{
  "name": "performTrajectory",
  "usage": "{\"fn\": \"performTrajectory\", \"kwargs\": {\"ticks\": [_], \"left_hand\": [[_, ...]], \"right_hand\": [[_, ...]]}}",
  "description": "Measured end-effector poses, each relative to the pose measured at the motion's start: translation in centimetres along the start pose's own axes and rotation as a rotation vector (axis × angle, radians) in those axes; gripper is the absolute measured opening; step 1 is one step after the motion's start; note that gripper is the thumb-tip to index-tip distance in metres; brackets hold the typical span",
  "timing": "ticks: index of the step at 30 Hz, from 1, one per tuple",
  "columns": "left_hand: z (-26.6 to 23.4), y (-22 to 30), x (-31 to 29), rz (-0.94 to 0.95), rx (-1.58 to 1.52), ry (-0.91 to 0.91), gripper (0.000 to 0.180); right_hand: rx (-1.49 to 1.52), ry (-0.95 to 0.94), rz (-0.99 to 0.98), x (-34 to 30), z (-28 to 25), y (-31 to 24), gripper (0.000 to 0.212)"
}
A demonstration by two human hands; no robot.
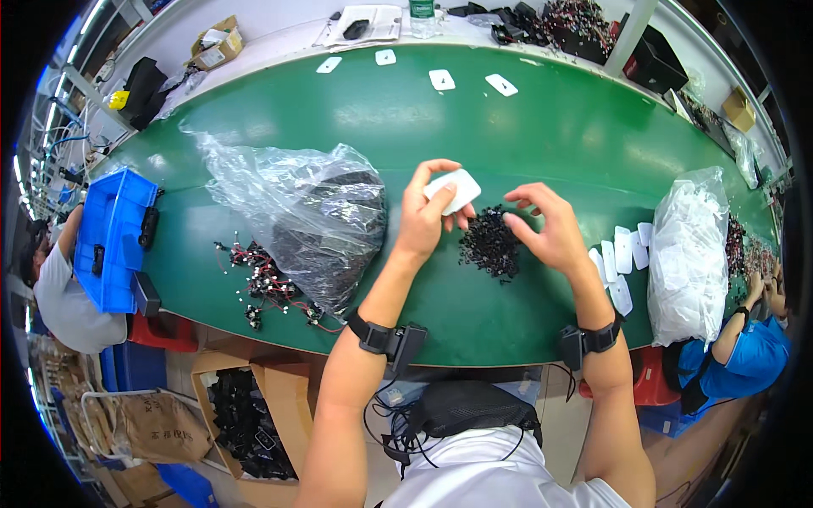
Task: Assembling small electronic components into plastic housings at a factory production line.
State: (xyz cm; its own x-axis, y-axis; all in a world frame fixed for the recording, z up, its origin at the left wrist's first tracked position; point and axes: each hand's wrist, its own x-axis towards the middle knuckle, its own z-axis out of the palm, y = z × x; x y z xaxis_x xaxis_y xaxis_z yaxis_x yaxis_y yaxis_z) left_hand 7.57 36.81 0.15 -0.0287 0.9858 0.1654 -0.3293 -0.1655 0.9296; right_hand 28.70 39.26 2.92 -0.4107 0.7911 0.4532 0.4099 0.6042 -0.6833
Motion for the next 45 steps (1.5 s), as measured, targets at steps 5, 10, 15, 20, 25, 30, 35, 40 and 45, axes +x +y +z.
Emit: {"fn": "performTrajectory", "kwargs": {"ticks": [5,10,15,20,25,30,35,40,45], "left_hand": [[0.3,-0.8,0.0,-0.034,0.085,0.045,0.03],[0.5,-1.1,0.2,-0.091,0.171,0.074,0.029],[0.5,-0.9,0.1,-0.109,0.202,0.062,0.024],[0.7,-0.7,0.0,-0.134,0.199,0.023,0.028],[0.6,-0.7,-0.1,-0.145,0.209,-0.014,0.028],[0.9,-0.7,-0.2,-0.201,0.177,-0.135,0.024],[1.5,-0.5,-0.4,-0.211,0.173,-0.161,0.024],[1.2,-0.7,-0.5,-0.208,0.128,-0.183,0.027],[1.2,-0.7,-0.5,-0.204,0.107,-0.201,0.036]], "right_hand": [[-0.109,-0.264,0.109,-0.7,-0.2,1.2,0.023],[-0.052,-0.297,0.173,-0.4,0.1,1.5,0.019],[0.03,-0.263,0.177,-0.6,0.5,1.5,0.016],[0.161,-0.282,0.392,-0.4,-0.1,1.6,0.013],[0.385,-0.263,0.365,-0.3,-0.4,1.3,0.01],[0.688,-0.279,0.422,-0.7,-0.2,1.5,0.014],[0.744,-0.23,0.457,-0.9,0.1,1.1,0.018],[0.66,-0.078,0.412,-0.7,0.8,0.7,0.021],[0.633,0.059,0.413,-0.7,1.0,0.8,0.024]]}}
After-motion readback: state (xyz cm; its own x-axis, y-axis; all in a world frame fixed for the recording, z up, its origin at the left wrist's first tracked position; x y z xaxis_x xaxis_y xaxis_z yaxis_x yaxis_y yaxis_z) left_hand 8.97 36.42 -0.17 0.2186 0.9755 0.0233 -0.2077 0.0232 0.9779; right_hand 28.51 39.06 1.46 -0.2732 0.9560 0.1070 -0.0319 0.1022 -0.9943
